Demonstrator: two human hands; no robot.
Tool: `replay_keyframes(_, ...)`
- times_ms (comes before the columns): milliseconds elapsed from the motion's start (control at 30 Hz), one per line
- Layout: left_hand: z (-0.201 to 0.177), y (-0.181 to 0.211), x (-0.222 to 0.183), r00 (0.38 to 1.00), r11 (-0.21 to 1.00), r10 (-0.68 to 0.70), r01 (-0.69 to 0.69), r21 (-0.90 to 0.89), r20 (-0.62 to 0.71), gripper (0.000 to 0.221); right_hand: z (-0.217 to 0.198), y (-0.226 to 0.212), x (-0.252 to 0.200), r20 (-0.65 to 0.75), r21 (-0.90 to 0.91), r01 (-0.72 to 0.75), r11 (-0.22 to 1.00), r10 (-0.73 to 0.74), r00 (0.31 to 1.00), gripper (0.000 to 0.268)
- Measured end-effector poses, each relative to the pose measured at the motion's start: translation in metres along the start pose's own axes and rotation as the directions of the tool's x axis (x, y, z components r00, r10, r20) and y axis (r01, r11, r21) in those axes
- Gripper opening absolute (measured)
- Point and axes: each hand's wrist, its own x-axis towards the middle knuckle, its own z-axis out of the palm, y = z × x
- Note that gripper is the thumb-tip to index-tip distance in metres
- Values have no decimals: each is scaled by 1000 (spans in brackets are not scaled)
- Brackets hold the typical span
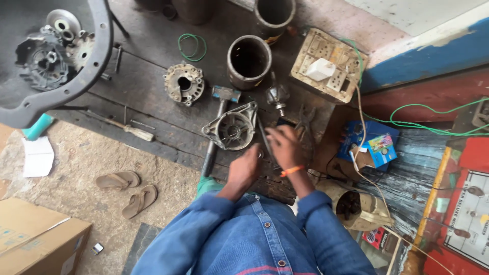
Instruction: Repairing and reassembling an alternator housing on a workbench using various tools.
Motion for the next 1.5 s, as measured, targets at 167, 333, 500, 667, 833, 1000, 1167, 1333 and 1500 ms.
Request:
replay_keyframes(167,-85,-12,13,807,1000,-10,15,4,-590,45,35,-2,26,139,48,85,995,-90,986,39)
replay_keyframes(333,-81,-99,42,898,992,-126,102,-79,-421,51,52,3,28,173,-95,255,962,-236,956,19)
replay_keyframes(500,-94,-90,30,939,964,-223,172,-204,-262,41,38,-12,30,249,-188,372,909,-322,914,8)
replay_keyframes(667,-84,-95,22,894,832,-424,321,-452,-146,46,-5,-11,12,282,-142,372,917,-322,904,8)
replay_keyframes(833,-76,-107,21,918,835,-371,262,-484,-142,50,-71,-14,-10,226,-57,-82,995,93,970,15)
replay_keyframes(1000,-47,-92,9,891,762,-436,439,-475,124,50,-122,-66,-16,129,195,-303,933,282,951,16)
replay_keyframes(1167,-18,-70,9,943,893,-319,332,-304,94,42,-99,-91,-21,115,16,-63,998,61,992,23)
replay_keyframes(1333,-18,-72,0,973,959,-227,217,-182,-35,32,-74,-123,-14,170,20,-35,999,31,985,18)
replay_keyframes(1500,-6,-72,6,987,992,-118,113,-56,-108,28,-51,-101,-34,155,70,-54,996,42,987,21)
